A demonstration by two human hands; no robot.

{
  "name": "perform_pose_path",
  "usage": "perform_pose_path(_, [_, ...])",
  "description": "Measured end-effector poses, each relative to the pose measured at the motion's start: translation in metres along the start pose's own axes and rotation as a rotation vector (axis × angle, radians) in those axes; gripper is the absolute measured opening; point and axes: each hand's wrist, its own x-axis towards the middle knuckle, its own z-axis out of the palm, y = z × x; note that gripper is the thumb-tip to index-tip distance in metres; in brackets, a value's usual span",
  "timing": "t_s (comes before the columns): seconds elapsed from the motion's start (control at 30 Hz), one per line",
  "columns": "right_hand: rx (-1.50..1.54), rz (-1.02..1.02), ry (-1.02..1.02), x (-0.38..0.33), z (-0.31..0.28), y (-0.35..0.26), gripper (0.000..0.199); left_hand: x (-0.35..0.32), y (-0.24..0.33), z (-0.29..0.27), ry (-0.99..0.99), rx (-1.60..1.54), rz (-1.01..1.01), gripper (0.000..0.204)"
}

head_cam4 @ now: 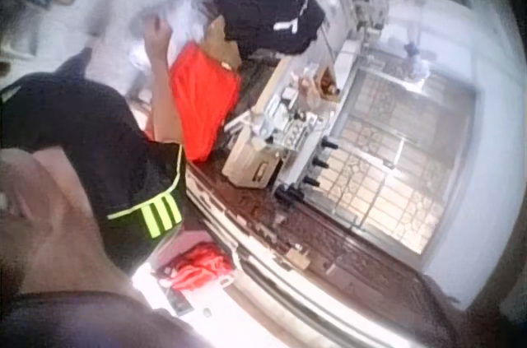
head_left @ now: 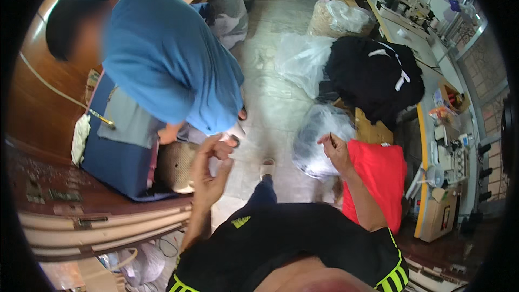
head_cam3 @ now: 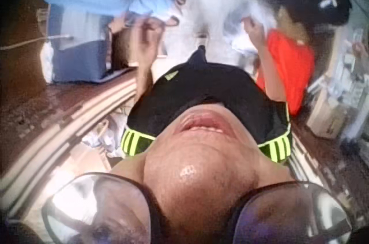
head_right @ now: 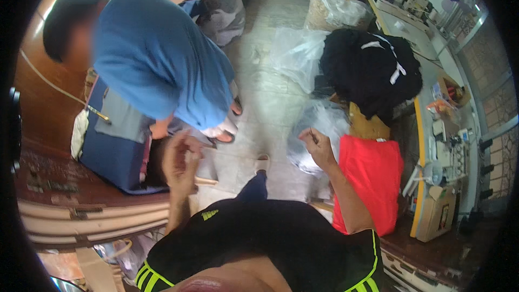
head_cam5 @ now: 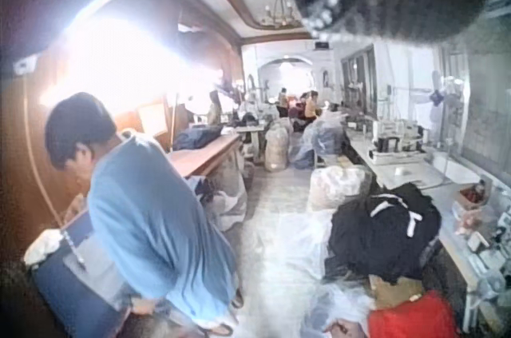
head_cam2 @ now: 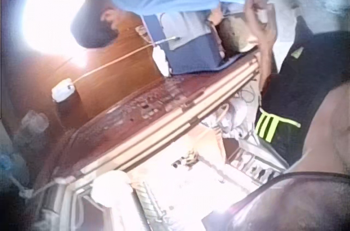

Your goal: The person uses a small pair of scissors to trim loose threads and excess fabric from the edges of a red garment laid on a table. The person repeatedly snips small protrusions along the hem and seams of the red cloth, occasionally adjusting the fabric to access different areas.

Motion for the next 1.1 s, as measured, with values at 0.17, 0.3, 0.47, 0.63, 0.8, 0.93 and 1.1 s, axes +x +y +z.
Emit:
perform_pose_path(0.17, [-0.574, 0.339, -0.021, 0.049, -0.05, 0.212, 0.038, 0.097, -0.132, 0.035, -0.165, -0.058, -0.31, 0.05])
perform_pose_path(0.3, [-0.539, 0.689, -0.233, 0.082, -0.061, 0.226, 0.038, 0.167, -0.188, 0.043, -0.165, -0.11, -0.47, 0.048])
perform_pose_path(0.47, [-0.331, 0.99, -0.126, 0.165, -0.074, 0.256, 0.035, 0.258, -0.242, 0.06, 0.0, -0.035, -0.468, 0.046])
perform_pose_path(0.63, [-0.231, 1.014, -0.066, 0.324, -0.11, 0.267, 0.032, 0.371, -0.305, 0.082, 0.115, 0.021, -0.508, 0.044])
perform_pose_path(0.8, [-0.114, 0.883, 0.015, 0.522, -0.135, 0.244, 0.029, 0.496, -0.344, 0.096, 0.085, -0.049, -0.406, 0.043])
perform_pose_path(0.93, [0.12, 0.655, 0.253, 0.656, -0.172, 0.22, 0.031, 0.589, -0.362, 0.102, 0.062, -0.049, -0.389, 0.043])
perform_pose_path(1.1, [0.181, 0.688, 0.395, 0.747, -0.165, 0.227, 0.032, 0.677, -0.419, 0.082, 0.06, -0.034, -0.384, 0.037])
